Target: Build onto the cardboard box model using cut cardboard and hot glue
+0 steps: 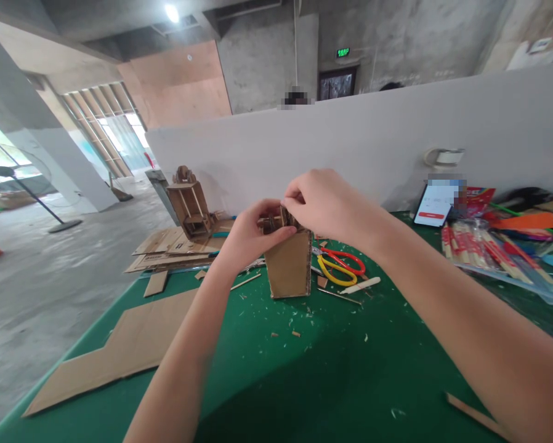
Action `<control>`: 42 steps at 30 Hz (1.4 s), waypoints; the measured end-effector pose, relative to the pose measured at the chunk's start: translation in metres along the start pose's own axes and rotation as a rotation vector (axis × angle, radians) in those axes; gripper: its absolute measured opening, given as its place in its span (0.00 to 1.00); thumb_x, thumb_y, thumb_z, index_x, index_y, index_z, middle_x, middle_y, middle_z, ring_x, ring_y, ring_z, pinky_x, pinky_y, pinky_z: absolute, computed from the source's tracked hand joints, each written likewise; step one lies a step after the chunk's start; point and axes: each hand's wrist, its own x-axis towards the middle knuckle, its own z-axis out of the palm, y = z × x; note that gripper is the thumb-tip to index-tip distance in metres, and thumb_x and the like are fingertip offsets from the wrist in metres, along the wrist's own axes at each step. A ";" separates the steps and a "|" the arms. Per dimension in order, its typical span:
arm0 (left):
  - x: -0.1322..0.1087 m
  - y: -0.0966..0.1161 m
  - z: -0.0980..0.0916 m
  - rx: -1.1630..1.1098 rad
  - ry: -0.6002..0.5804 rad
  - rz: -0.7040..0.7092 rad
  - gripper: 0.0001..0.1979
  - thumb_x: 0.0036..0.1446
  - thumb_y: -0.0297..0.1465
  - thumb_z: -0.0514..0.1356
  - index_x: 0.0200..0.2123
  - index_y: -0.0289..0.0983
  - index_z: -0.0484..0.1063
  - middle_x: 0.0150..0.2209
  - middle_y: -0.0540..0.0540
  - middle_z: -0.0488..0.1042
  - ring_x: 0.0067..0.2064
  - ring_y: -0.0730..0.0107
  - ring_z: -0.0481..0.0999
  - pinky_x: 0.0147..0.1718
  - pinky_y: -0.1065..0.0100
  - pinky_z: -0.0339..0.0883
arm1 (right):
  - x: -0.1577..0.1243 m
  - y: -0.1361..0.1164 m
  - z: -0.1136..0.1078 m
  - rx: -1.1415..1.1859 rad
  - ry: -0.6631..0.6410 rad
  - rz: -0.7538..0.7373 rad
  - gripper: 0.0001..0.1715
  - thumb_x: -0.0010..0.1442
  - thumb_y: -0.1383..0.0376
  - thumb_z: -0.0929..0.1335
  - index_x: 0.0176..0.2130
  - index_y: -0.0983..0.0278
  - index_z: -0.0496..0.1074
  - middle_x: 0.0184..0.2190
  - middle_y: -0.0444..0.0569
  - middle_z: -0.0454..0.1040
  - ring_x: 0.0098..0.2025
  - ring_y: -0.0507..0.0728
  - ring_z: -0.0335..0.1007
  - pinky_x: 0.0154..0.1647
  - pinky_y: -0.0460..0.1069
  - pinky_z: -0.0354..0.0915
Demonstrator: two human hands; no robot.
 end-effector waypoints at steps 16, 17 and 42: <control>-0.002 -0.011 -0.009 0.149 -0.091 0.015 0.26 0.52 0.33 0.61 0.55 0.38 0.61 0.50 0.40 0.68 0.47 0.64 0.71 0.44 0.64 0.68 | -0.058 -0.013 0.032 0.292 -0.003 0.103 0.16 0.63 0.67 0.60 0.42 0.66 0.74 0.32 0.53 0.77 0.30 0.54 0.70 0.27 0.48 0.59; -0.002 -0.011 -0.012 0.168 -0.122 0.017 0.27 0.52 0.33 0.61 0.56 0.39 0.61 0.52 0.39 0.67 0.49 0.63 0.70 0.46 0.63 0.68 | -0.061 -0.012 0.036 0.271 -0.007 0.084 0.17 0.63 0.67 0.59 0.44 0.67 0.74 0.34 0.54 0.77 0.32 0.55 0.71 0.28 0.48 0.60; 0.001 -0.008 -0.015 0.155 0.018 -0.010 0.18 0.56 0.37 0.59 0.49 0.37 0.71 0.42 0.43 0.76 0.43 0.65 0.75 0.46 0.60 0.69 | -0.088 -0.022 0.064 -0.293 -0.381 -0.033 0.44 0.53 0.77 0.60 0.67 0.70 0.45 0.38 0.62 0.74 0.30 0.61 0.73 0.20 0.50 0.56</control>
